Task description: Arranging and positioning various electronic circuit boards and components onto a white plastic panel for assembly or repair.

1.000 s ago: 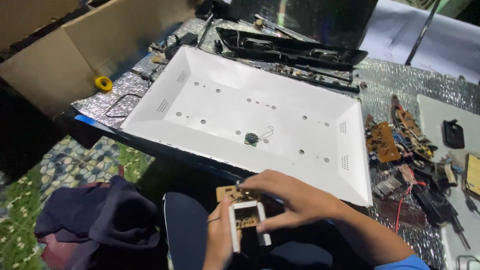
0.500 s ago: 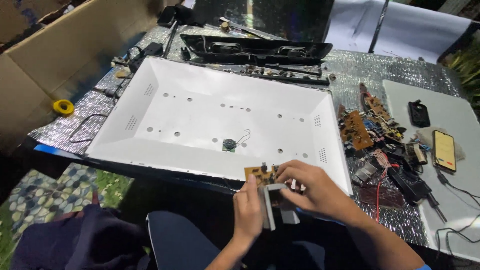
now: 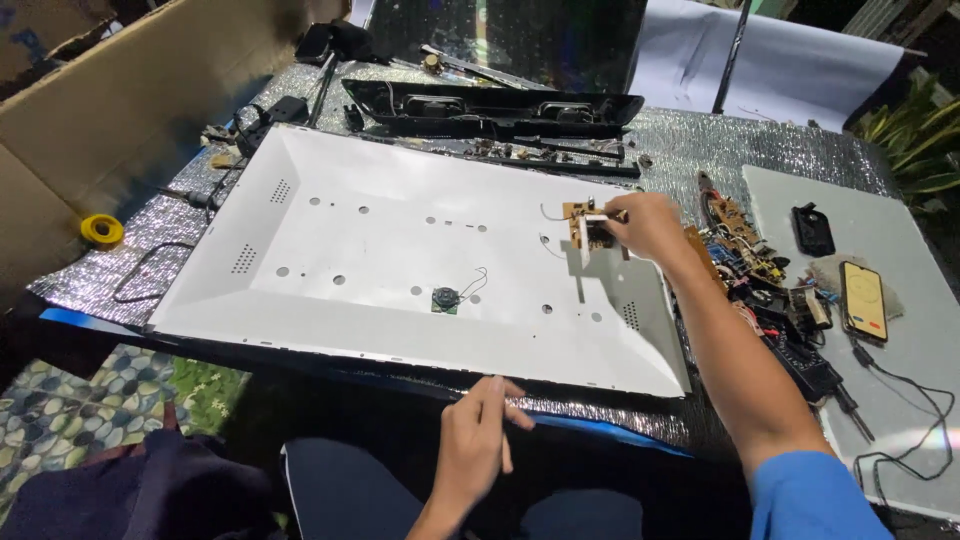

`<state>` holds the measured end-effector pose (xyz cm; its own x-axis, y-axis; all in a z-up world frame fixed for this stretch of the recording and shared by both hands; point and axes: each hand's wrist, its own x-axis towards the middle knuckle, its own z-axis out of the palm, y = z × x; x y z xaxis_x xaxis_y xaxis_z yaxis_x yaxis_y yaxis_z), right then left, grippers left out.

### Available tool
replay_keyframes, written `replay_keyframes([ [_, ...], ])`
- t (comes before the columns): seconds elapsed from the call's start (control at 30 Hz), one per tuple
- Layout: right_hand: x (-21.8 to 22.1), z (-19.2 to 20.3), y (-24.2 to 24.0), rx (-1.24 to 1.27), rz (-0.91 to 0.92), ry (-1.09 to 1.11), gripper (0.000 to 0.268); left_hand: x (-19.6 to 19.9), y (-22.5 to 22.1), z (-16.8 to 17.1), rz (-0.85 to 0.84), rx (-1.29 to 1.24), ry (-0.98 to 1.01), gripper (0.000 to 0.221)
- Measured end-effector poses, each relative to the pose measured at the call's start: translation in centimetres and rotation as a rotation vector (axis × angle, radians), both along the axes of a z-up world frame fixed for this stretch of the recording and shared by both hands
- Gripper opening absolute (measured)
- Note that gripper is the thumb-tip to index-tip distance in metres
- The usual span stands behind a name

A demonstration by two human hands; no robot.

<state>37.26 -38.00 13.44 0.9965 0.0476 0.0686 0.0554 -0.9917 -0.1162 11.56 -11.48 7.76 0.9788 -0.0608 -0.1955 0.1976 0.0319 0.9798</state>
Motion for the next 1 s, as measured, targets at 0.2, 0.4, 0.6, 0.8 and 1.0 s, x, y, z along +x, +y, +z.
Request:
replay_keyframes([
  [0.2, 4.5, -5.0, -1.8, 0.177, -0.002, 0.154, 0.023, -2.4, 2.6, -2.1, 0.082, 0.005, 0.179, 0.046],
  [0.4, 3.3, -4.6, -0.7, 0.063, -0.097, 0.168, 0.021, -4.1, 6.3, -7.5, 0.166, 0.12, 0.53, 0.04],
  [0.6, 4.1, -6.0, -0.9, -0.1, -0.213, 0.11, 0.046, -4.6, 10.3, -18.5, -0.021, 0.732, 0.683, 0.045],
  [0.8, 3.5, -5.4, -0.1, -0.095, -0.323, 0.353, 0.061, -4.8, 11.9, -27.0, -0.194, 0.956, 0.744, 0.04],
  [1.0, 0.6, -0.1, -0.1, 0.164, -0.187, 0.361, 0.066, -5.1, 11.3, -26.3, -0.037, 1.01, 0.637, 0.037],
])
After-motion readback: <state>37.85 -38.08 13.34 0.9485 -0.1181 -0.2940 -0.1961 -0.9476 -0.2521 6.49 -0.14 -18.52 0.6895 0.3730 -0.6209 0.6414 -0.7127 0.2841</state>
